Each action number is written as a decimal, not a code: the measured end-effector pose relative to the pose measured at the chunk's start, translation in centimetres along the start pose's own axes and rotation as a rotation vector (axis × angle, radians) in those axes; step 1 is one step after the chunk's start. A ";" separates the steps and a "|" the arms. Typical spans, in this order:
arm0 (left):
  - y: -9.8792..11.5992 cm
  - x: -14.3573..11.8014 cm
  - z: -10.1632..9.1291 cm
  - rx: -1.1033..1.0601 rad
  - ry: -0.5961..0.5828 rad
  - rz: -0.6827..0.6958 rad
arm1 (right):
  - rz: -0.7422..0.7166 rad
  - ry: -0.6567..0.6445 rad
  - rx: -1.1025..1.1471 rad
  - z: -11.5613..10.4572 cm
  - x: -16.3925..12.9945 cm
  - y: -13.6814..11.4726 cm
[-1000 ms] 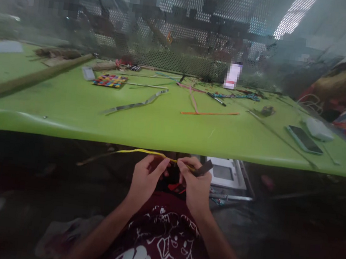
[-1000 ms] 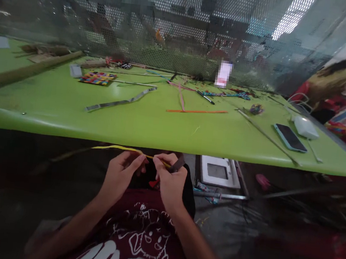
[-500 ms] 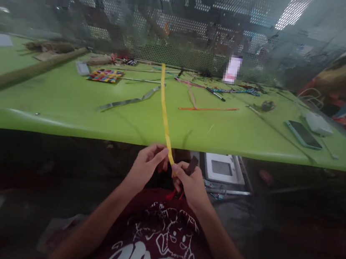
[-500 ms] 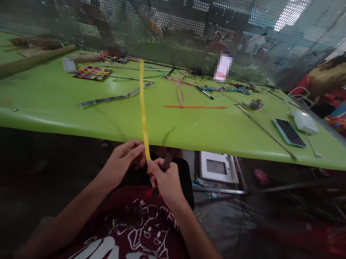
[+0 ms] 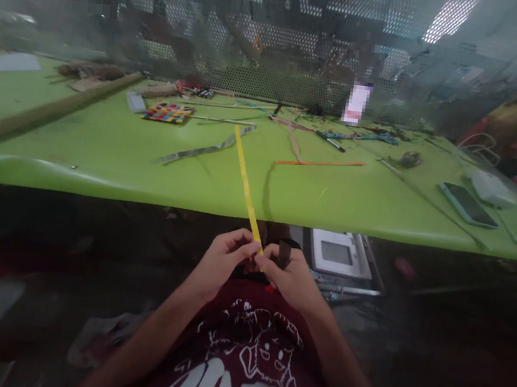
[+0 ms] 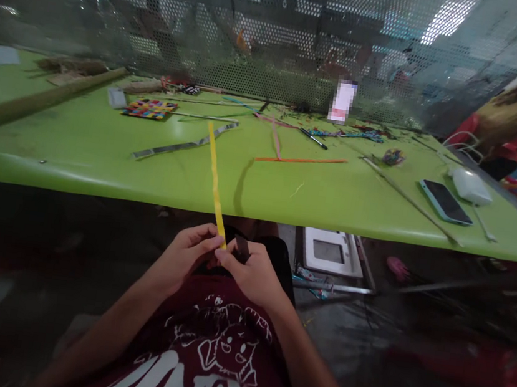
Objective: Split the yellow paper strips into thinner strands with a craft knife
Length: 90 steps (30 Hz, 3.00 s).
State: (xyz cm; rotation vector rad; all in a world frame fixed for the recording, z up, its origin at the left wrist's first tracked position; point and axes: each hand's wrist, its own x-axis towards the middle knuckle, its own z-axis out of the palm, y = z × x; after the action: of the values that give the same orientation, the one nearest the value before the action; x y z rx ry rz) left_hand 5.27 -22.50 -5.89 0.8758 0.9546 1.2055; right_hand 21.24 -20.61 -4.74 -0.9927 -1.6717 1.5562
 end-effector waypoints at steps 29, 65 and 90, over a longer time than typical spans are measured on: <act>-0.2 -1.4 -0.5 -0.042 -0.062 -0.110 | 0.009 0.001 -0.022 0.6 0.0 -0.5; 3.1 -2.4 0.0 -0.038 -0.083 -0.123 | -0.553 0.103 -1.162 0.7 1.0 -0.8; 3.1 -2.6 0.0 0.130 -0.086 -0.062 | -0.611 0.221 -1.114 1.5 1.0 -0.3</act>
State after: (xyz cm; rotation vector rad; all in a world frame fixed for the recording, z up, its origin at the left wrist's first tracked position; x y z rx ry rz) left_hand 3.93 -24.57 -2.67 0.9862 0.9920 1.0535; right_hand 19.45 -20.54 -4.67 -0.9262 -2.3707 0.0349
